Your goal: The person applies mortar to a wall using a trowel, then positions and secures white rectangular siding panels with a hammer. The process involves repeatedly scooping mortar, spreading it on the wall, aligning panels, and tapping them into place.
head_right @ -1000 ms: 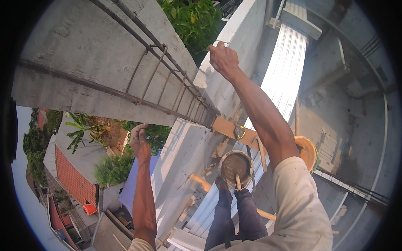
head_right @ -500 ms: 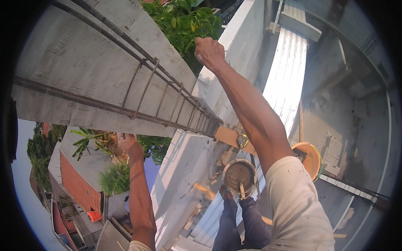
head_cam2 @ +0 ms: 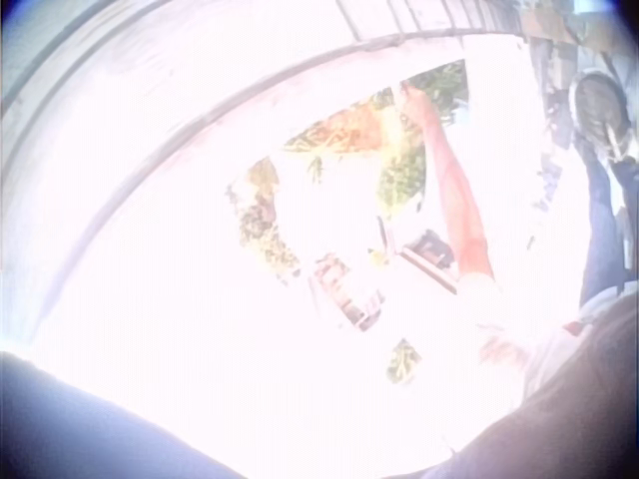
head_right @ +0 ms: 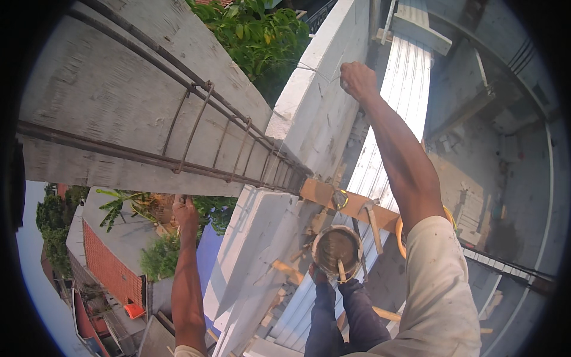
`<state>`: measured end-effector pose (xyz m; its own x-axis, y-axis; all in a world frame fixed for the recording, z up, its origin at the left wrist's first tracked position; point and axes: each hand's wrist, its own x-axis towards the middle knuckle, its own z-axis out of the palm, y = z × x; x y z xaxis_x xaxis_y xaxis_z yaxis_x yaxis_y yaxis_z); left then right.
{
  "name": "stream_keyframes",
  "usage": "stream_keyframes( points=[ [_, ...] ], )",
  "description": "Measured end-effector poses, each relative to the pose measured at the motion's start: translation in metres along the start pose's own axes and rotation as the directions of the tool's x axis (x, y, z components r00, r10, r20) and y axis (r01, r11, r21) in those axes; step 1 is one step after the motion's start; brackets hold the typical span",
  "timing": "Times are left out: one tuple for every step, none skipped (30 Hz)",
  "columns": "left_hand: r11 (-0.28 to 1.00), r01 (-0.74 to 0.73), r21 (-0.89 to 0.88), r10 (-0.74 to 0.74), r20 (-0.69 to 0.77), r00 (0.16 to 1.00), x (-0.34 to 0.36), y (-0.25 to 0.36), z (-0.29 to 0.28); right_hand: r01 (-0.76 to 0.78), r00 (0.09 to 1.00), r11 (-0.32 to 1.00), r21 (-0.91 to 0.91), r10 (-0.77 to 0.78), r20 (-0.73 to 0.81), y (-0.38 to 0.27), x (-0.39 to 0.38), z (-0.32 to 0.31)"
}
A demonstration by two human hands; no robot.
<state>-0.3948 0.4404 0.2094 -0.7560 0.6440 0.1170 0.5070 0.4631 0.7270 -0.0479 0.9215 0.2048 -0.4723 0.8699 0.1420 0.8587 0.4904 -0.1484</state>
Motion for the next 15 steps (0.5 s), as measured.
stream_keyframes(
  points=[
    [0.995, 0.037, -0.088, -0.035, 0.032, 0.999, -0.004, 0.010, 0.012, 0.025, 0.999, 0.998, 0.062, -0.027, 0.041, 0.002, -0.003, 0.009],
    [0.992, 0.014, -0.128, -0.012, 0.016, 1.000, -0.007, 0.010, 0.015, 0.054, 0.995, 0.989, 0.136, -0.065, 0.079, -0.002, -0.005, 0.018],
    [0.986, -0.013, -0.168, 0.012, -0.002, 1.000, -0.007, 0.006, 0.019, 0.087, 0.989, 0.984, 0.157, -0.103, 0.103, -0.008, -0.010, 0.023],
    [0.977, -0.040, -0.208, 0.037, -0.020, 0.999, -0.007, 0.002, 0.022, 0.152, 0.973, 0.967, 0.206, -0.183, 0.138, -0.011, -0.016, 0.032],
    [0.964, -0.041, -0.264, 0.034, -0.030, 0.999, -0.005, -0.001, 0.028, 0.208, 0.952, 0.946, 0.249, -0.254, 0.169, -0.007, -0.021, 0.043],
    [0.950, -0.037, -0.310, 0.025, -0.041, 0.999, -0.008, -0.008, 0.028, 0.262, 0.922, 0.916, 0.303, -0.330, 0.200, -0.009, -0.030, 0.051],
    [0.934, -0.034, -0.355, 0.016, -0.053, 0.998, -0.010, -0.014, 0.027, 0.190, 0.954, 0.949, 0.250, -0.239, 0.181, -0.006, -0.040, 0.058],
    [0.924, -0.016, -0.382, 0.014, -0.008, 1.000, -0.016, -0.029, 0.021, 0.120, 0.975, 0.973, 0.199, -0.153, 0.161, -0.006, -0.055, 0.060],
    [0.911, 0.000, -0.413, 0.017, 0.039, 0.999, -0.019, -0.043, 0.014, 0.043, 0.989, 0.989, 0.145, -0.062, 0.133, 0.000, -0.066, 0.061],
    [0.898, 0.017, -0.440, 0.022, 0.084, 0.996, -0.022, -0.056, 0.008, 0.015, 0.989, 0.993, 0.118, -0.032, 0.146, 0.005, -0.074, 0.064],
    [0.883, 0.045, -0.467, 0.008, 0.110, 0.994, -0.018, -0.045, 0.017, -0.027, 0.988, 0.997, 0.077, 0.015, 0.152, 0.018, -0.079, 0.068],
    [0.869, 0.073, -0.490, -0.007, 0.134, 0.991, -0.017, -0.023, 0.030, -0.066, 0.986, 0.997, 0.038, 0.060, 0.156, 0.028, -0.080, 0.069],
    [0.857, 0.104, -0.505, -0.029, 0.153, 0.988, -0.016, -0.010, 0.033, -0.051, 0.982, 0.998, 0.038, 0.043, 0.185, 0.029, -0.078, 0.069],
    [0.889, 0.092, -0.449, -0.030, 0.143, 0.989, -0.013, -0.013, 0.033, -0.031, 0.976, 0.999, 0.041, 0.022, 0.217, 0.027, -0.073, 0.068],
    [0.916, 0.081, -0.392, -0.031, 0.132, 0.991, -0.008, -0.018, 0.037, -0.009, 0.969, 0.999, 0.043, -0.002, 0.248, 0.023, -0.069, 0.065]
  ],
)
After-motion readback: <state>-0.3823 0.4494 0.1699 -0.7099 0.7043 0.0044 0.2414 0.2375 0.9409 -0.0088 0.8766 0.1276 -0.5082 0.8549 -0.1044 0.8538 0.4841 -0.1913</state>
